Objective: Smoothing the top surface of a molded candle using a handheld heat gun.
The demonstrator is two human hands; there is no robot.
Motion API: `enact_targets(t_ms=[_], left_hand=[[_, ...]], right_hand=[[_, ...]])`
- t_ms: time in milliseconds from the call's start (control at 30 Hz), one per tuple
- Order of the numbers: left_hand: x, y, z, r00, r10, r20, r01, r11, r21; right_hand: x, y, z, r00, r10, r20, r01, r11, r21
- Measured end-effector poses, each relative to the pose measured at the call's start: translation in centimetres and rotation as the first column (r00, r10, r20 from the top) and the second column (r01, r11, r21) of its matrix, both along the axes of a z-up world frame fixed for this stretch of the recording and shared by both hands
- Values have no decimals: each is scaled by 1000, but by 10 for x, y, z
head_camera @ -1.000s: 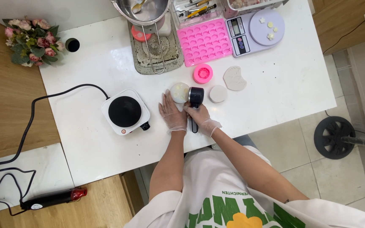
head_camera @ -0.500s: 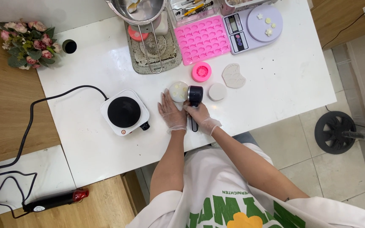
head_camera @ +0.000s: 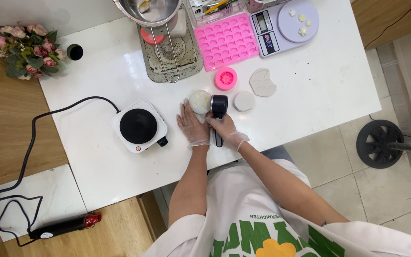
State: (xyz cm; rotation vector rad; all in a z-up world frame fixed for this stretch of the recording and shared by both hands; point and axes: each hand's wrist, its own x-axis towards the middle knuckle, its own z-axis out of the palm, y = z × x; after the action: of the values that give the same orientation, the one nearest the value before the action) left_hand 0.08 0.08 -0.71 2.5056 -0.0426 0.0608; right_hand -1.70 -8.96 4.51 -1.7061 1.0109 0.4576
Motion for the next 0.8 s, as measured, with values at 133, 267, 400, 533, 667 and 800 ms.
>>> enact_targets(t_ms=[133,267,400,533,667,800], left_hand=[[0,0,-4,1000,1,0,-1,1000,8],[0,-1,-2,1000,-3,-7,3,1000,6],[0,0,1,1000,-13,-16,13,1000,-5],[1,0,1,1000,-7,-17,7,1000,17],[1,0,3,1000,-7,-17,7,1000,11],[1,-1,7,1000,-1,-21,1,1000,4]], right_hand=[[0,1,-3,1000,-1,-8,1,1000,-4],[-2,-2,-10,1000,13,-11,-13,1000,-3],[0,-1,-7,1000,11,-8,-11,1000,-3],[-2,-3,-10,1000,6,-3,-6,1000,-6],[-3,-4,-7,1000,0,-17,0,1000,8],[-2,-3,1,1000,-6,-17,6,1000,4]])
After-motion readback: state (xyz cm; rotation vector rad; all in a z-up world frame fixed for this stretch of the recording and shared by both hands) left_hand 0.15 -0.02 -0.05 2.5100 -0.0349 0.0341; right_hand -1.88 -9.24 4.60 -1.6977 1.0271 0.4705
